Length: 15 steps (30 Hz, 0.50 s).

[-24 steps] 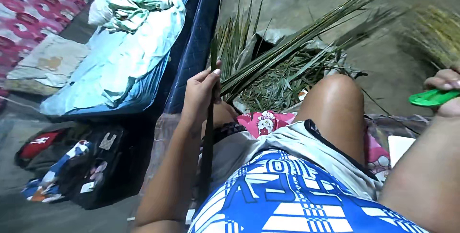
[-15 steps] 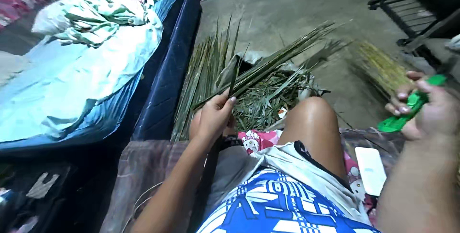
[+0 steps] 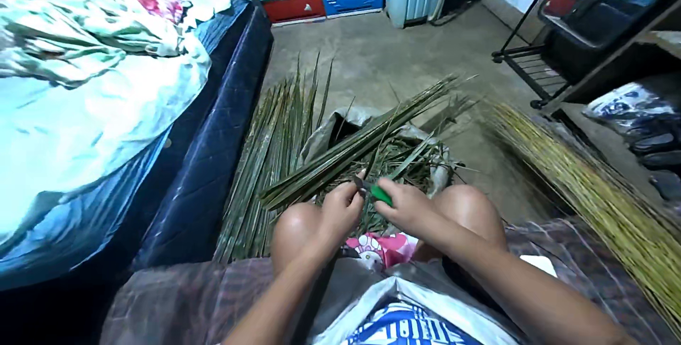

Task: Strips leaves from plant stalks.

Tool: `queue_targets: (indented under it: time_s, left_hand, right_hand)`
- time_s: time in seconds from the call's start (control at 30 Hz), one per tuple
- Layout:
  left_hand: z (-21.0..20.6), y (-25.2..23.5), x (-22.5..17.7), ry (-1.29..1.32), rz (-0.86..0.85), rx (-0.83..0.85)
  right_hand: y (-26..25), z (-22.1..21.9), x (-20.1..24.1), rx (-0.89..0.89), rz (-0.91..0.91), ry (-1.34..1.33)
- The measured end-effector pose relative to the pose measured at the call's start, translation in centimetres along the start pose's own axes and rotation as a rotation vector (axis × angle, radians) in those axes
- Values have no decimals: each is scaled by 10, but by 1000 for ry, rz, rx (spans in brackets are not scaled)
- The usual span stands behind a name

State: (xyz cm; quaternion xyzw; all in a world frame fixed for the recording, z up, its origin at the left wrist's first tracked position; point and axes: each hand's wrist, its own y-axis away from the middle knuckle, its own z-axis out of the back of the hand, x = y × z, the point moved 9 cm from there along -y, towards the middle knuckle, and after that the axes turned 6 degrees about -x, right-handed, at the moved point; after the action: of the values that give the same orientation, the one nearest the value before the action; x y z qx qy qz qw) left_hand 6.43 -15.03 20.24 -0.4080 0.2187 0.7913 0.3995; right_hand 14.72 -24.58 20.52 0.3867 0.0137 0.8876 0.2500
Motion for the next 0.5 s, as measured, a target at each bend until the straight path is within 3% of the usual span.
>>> queue_targets:
  time_s: [0.13,0.27,0.5]
  left_hand:
    - [8,0,22,25,135,-124]
    - [0,0,42,-5,252,-75]
    - [-9,-1,47,-65,335,-6]
  right_hand:
    - [-17,-27,14,143,-61,119]
    - [-26,-44,5,167,-93,168]
    - [-75,-22,-29,-38,-196,357]
